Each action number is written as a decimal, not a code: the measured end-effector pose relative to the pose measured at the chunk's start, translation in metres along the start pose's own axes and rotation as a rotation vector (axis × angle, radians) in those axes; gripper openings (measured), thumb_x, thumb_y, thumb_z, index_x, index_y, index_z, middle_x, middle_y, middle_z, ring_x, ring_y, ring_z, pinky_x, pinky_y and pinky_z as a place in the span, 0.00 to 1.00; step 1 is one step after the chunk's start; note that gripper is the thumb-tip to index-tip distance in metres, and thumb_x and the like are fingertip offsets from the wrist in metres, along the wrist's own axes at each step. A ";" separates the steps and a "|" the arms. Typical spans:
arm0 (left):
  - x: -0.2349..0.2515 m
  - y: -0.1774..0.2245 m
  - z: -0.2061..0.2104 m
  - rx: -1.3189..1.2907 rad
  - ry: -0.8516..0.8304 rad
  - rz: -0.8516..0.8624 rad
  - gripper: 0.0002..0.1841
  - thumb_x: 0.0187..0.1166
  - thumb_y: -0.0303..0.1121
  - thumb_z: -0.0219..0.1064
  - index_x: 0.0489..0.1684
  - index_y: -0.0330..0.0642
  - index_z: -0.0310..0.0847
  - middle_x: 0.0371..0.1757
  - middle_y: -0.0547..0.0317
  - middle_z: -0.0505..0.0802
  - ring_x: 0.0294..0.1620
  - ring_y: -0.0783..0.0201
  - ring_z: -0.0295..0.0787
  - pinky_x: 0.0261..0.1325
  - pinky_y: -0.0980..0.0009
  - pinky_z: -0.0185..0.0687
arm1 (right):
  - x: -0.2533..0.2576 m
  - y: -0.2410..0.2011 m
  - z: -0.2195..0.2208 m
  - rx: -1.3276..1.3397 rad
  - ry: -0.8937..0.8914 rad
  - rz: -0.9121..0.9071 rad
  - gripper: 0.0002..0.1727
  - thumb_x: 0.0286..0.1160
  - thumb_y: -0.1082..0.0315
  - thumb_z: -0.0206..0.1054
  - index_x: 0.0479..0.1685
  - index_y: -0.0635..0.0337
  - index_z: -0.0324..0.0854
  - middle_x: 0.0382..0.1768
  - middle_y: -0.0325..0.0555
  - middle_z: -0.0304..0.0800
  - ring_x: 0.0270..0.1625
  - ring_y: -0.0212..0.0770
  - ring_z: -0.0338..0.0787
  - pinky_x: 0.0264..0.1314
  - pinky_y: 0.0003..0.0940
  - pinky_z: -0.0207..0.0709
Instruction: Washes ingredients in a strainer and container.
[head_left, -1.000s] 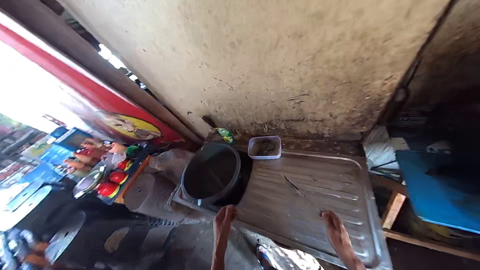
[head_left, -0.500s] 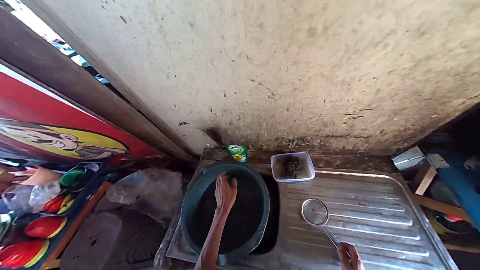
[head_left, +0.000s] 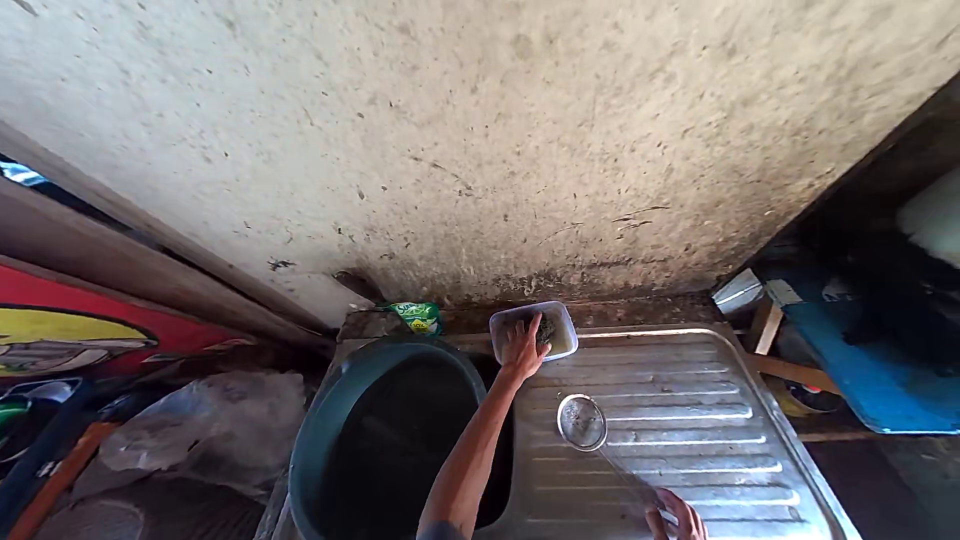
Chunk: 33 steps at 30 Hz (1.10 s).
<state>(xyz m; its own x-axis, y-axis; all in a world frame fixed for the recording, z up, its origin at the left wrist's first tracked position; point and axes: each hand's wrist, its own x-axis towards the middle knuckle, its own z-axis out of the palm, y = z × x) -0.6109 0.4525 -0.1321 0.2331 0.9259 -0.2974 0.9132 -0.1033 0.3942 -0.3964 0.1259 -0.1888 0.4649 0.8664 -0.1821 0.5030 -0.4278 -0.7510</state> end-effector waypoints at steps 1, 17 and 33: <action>0.008 0.006 0.001 -0.001 -0.049 -0.042 0.38 0.86 0.48 0.63 0.95 0.57 0.52 0.91 0.32 0.60 0.87 0.30 0.62 0.78 0.38 0.71 | 0.001 0.004 -0.003 0.006 -0.008 -0.008 0.25 0.80 0.65 0.67 0.70 0.74 0.78 0.68 0.74 0.81 0.72 0.66 0.82 0.73 0.53 0.78; -0.038 0.023 -0.060 -0.720 0.306 -0.020 0.22 0.80 0.33 0.71 0.68 0.29 0.77 0.61 0.36 0.89 0.53 0.52 0.94 0.57 0.56 0.92 | 0.112 -0.121 0.003 0.396 -0.163 -0.219 0.31 0.82 0.64 0.66 0.82 0.68 0.68 0.74 0.63 0.80 0.70 0.50 0.88 0.68 0.44 0.84; -0.190 0.087 0.143 -0.806 -0.522 -0.369 0.38 0.85 0.65 0.54 0.51 0.31 0.88 0.51 0.38 0.94 0.54 0.45 0.94 0.61 0.44 0.87 | 0.229 -0.238 0.124 -0.647 -0.353 0.065 0.43 0.68 0.65 0.73 0.88 0.58 0.60 0.83 0.74 0.60 0.71 0.70 0.80 0.65 0.60 0.80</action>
<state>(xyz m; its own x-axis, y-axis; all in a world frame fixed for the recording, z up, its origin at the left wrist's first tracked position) -0.5277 0.2157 -0.1661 0.2755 0.5575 -0.7831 0.5066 0.6081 0.6112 -0.5002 0.4578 -0.1307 0.3010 0.8187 -0.4890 0.8620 -0.4529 -0.2277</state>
